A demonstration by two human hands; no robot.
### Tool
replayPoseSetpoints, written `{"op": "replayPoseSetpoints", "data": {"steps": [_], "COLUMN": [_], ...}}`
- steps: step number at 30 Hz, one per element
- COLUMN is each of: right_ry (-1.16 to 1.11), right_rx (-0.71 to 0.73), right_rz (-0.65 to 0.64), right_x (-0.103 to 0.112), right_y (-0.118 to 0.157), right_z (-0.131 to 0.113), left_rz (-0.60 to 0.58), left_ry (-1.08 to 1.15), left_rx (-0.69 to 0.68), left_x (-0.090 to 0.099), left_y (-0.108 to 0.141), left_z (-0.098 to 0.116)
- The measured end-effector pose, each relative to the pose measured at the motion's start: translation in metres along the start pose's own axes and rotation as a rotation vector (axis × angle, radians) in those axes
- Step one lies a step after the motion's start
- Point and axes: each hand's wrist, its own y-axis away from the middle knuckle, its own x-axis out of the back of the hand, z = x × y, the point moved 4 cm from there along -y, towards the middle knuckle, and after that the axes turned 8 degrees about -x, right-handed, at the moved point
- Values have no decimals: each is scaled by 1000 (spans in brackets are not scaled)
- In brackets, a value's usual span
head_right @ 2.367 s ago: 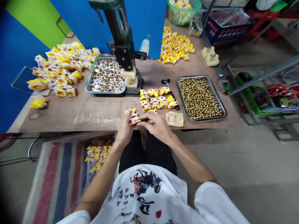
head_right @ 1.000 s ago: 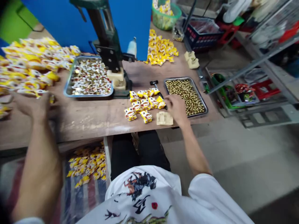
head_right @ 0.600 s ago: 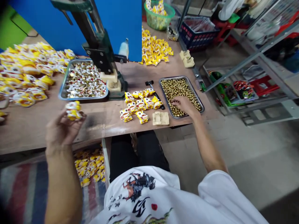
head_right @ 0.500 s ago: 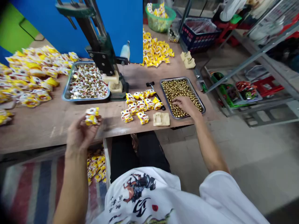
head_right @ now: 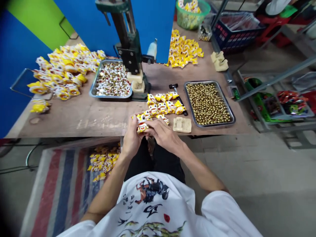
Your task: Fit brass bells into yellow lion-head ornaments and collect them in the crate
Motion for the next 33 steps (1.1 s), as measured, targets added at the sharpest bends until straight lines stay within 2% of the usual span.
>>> {"op": "replayPoseSetpoints", "data": {"steps": [6,11,15,17,19,20,22,25,27,28,29,31,33], "right_ry": [48,119,120,121,187,251,405,590,649,661,660,623,558], "right_rx": [5,10,53,81,74,63,32,-10,-60,-89,-117,-167,-227], "right_rz": [-46,0,-8,-81,-158,-186,-225,-236,-208,-185,-159,-106,-57], "right_x": [-7,-38,-73,-85,-92,-93,-92,-91,-91,-90,-88,-78,-54], "right_y": [6,18,15,4,-13,-23,-44,-70,-79,-81,-81,-75,-65], "right_z": [0,-8,-2,4,11,16,27,45,54,57,58,57,62], "left_rz": [30,94,116,85,97,141,325,736,976,1052,1079,1017,896], "left_ry": [-151,-286,-338,-382,-439,-481,-612,-954,-1159,-1220,-1256,-1247,-1161], "left_rx": [-50,-130,-81,-67,-69,-90,-180,-320,-332,-320,-311,-299,-328], "left_x": [12,28,59,81,110,129,176,258,308,328,345,363,357], "left_y": [13,25,26,16,-3,-15,-41,-74,-89,-96,-103,-116,-123], "left_z": [6,7,-6,-10,-5,4,33,99,143,161,175,194,202]}}
